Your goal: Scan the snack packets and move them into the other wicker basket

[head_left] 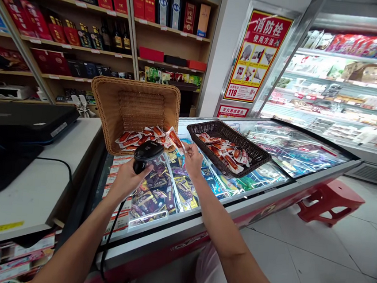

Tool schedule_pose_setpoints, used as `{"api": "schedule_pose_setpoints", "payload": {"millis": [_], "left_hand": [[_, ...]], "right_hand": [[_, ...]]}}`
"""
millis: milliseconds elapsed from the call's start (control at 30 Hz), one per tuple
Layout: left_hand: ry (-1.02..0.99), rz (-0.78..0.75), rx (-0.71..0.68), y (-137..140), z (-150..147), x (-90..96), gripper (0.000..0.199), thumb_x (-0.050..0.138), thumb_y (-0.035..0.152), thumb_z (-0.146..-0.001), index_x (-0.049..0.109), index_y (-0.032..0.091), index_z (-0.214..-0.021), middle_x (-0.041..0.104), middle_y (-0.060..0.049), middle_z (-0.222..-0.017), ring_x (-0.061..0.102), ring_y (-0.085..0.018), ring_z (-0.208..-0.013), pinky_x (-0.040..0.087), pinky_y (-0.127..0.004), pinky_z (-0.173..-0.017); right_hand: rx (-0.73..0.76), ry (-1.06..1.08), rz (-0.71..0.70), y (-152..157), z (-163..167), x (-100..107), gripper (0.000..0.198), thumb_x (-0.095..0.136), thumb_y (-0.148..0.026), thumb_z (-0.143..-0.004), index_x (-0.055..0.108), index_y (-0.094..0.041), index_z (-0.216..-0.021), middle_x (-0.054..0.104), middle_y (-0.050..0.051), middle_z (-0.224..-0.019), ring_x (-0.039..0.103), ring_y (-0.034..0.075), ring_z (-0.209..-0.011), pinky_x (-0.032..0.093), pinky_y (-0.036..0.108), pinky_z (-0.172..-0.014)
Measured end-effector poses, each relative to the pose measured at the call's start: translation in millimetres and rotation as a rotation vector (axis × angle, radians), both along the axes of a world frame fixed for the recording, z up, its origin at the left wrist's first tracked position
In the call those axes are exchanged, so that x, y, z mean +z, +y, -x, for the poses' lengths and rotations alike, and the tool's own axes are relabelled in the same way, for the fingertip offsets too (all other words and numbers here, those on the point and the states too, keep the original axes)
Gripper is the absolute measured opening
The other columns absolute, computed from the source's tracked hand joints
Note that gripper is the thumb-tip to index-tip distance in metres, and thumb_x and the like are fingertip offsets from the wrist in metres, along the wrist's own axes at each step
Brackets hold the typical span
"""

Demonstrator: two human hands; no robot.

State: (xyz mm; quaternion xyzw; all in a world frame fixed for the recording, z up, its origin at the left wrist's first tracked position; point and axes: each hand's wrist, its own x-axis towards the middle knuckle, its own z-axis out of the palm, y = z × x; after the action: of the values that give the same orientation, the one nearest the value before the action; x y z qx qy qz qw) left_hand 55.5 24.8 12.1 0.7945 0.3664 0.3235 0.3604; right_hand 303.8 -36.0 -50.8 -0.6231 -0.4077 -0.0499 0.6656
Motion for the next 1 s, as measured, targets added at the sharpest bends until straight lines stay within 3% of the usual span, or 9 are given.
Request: {"api": "schedule_pose_setpoints", "payload": {"millis": [467,733,867,1000], "left_hand": [[0.017,-0.043,-0.025,1.2,-1.5,-1.6,0.045,0.075,0.065,-0.071,0.056,0.024,-0.074,0.056,0.001,-0.06,0.051,-0.019,-0.061,0.037,-0.029,-0.056],[-0.074,0.03,0.001,-2.0,-0.2,0.5,0.04,0.086,0.053,-0.063,0.06,0.024,-0.069,0.057,0.001,-0.056,0.052,-0.019,-0.058,0.034,-0.028,-0.052],[-0.206,0.199,0.023,-5.0,-4.9,0.4,0.046,0.091,0.052,-0.06,0.058,0.024,-0.073,0.053,0.004,-0.052,0.048,-0.015,-0.048,0.033,-0.027,-0.047],[-0.522,0.44,0.175,-4.9,-8.6,7.2,0.059,0.097,0.052,-0.049,0.057,0.022,-0.079,0.056,0.006,-0.057,0.045,-0.011,-0.045,0.036,-0.026,-0.044]], "right_hand": [[0.052,0.02,-0.01,1.1,2.8,-0.6,0.036,0.063,-0.06,-0.09,0.05,-0.027,-0.083,0.063,-0.003,-0.071,0.06,0.017,-0.063,0.041,0.027,-0.064],[0.13,0.057,0.012,-2.4,7.0,3.7,0.036,0.064,-0.061,-0.09,0.05,-0.028,-0.083,0.069,0.0,-0.079,0.067,0.02,-0.075,0.048,0.028,-0.07],[0.157,0.11,-0.001,-1.7,6.5,5.5,0.041,0.068,-0.064,-0.087,0.051,-0.028,-0.082,0.064,-0.003,-0.072,0.062,0.017,-0.068,0.05,0.029,-0.07],[0.377,0.253,0.008,-2.5,10.1,13.1,0.053,0.081,-0.069,-0.074,0.048,-0.028,-0.078,0.061,-0.005,-0.067,0.059,0.016,-0.063,0.052,0.029,-0.066]]}}
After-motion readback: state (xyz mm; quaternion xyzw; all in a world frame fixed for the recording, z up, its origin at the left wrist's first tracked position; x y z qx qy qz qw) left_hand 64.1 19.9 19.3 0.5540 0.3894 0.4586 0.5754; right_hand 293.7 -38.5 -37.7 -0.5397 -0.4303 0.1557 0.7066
